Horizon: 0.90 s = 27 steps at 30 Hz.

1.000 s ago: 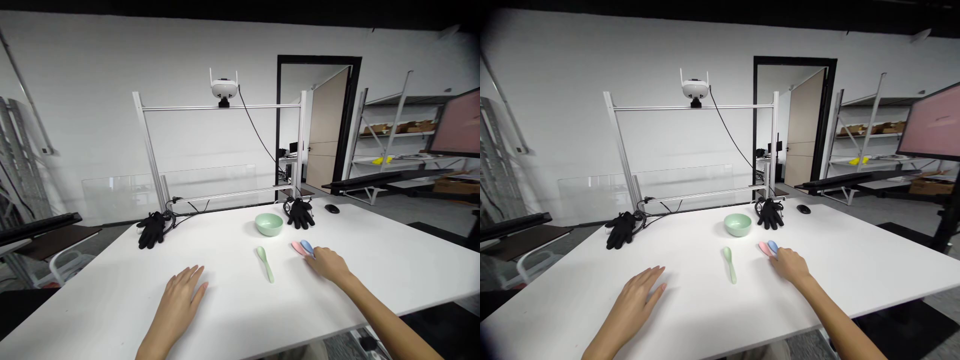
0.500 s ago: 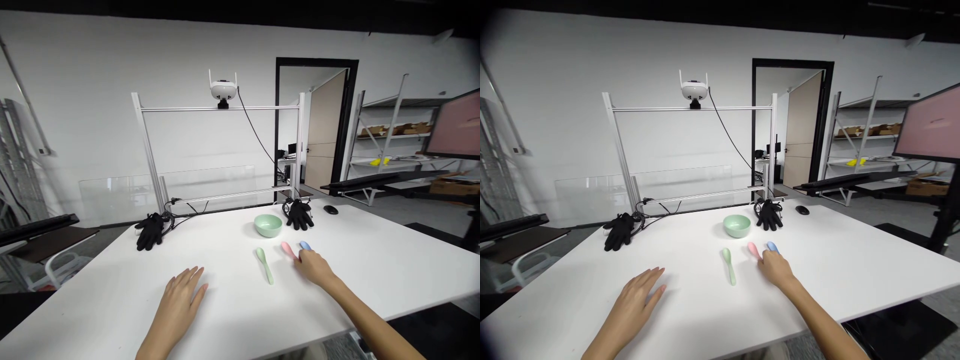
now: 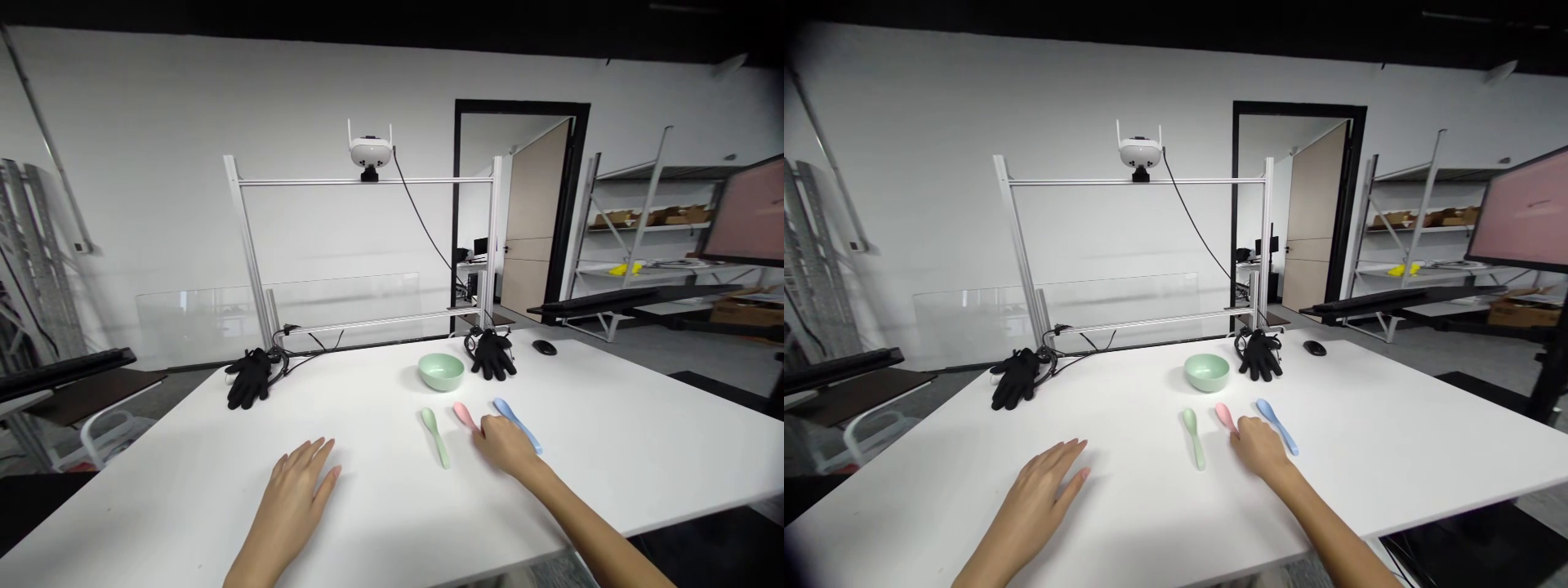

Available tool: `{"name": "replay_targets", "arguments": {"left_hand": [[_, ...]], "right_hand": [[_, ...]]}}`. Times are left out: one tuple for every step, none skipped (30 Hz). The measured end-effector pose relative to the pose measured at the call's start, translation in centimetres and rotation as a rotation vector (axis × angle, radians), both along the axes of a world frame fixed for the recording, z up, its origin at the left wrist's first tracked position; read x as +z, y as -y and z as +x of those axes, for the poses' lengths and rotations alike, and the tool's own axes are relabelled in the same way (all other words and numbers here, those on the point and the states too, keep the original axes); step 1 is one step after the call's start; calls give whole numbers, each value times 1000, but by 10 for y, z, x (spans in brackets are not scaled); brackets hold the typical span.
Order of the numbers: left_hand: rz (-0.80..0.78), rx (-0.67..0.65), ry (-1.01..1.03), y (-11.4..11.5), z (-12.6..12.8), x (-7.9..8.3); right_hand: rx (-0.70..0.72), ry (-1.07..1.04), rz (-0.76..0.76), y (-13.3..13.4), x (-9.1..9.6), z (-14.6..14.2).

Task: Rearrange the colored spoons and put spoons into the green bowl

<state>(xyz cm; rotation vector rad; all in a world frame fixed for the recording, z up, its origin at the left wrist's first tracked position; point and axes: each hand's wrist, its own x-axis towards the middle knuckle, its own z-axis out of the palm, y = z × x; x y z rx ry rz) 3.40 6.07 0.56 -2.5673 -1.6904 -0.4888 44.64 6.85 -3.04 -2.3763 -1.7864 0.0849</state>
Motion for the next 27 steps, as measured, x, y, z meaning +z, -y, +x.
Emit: {"name": "replay_targets", "arguments": {"left_hand": [[-1, 2, -2, 0, 0, 0], [-1, 5, -3, 0, 0, 0], [-1, 6, -4, 0, 0, 1], [1, 7, -2, 0, 1, 1], [4, 7, 1, -1, 1, 1], [8, 6, 5, -1, 1, 2], [11, 5, 9, -1, 1, 2], [13, 5, 11, -1, 1, 2], [13, 5, 10, -1, 0, 2], [11, 5, 8, -1, 0, 2], [10, 4, 6, -1, 0, 1], [12, 3, 5, -1, 0, 1], [14, 3, 6, 0, 0, 1], [18, 3, 9, 0, 0, 1], [19, 3, 13, 0, 0, 1], [20, 3, 15, 1, 0, 1], [16, 2, 15, 1, 0, 1], [12, 2, 14, 1, 0, 1], [9, 2, 12, 1, 0, 1], [8, 3, 13, 0, 0, 0], [9, 5, 17, 0, 0, 0], [12, 6, 23, 0, 0, -1], [16, 6, 30, 0, -1, -1], [22, 6, 37, 0, -1, -2], [25, 4, 40, 0, -2, -2], [28, 2, 40, 0, -2, -3], [29, 1, 36, 0, -2, -3]], "right_hand": [[-4, 5, -1, 0, 0, 0], [-8, 7, -4, 0, 0, -1], [-11, 7, -3, 0, -1, -2], [-13, 5, 0, 0, -1, -2], [-13, 2, 3, 1, -1, -3], [-13, -1, 5, 1, -1, -4], [-13, -4, 6, 2, -1, -5], [-12, -5, 9, 2, -1, -5], [-11, -6, 10, 3, 0, -6], [-11, -7, 8, 3, 0, -6], [-12, -10, 6, 4, 0, -6], [-13, -12, 6, 4, 0, -6], [-14, -12, 6, 5, 0, -6], [-15, -11, 4, 5, 0, -6], [-15, -9, 2, 5, 0, -6], [-14, -6, 2, 5, 0, -5], [-13, -4, 2, 5, -1, -5], [-13, -3, 1, 5, -1, -5], [-14, -5, 4, 5, -1, -5], [-15, -7, 8, 6, -1, -6], [-17, -11, 13, 7, 0, -6], [-20, -18, 18, 9, 1, -6], [-24, -31, 25, 11, 2, -6], [-33, -48, 33, 13, 4, -5], [-51, -63, 42, 15, 5, -2], [-76, -72, 56, 16, 6, 2], [-105, -70, 74, 17, 7, 9]]}}
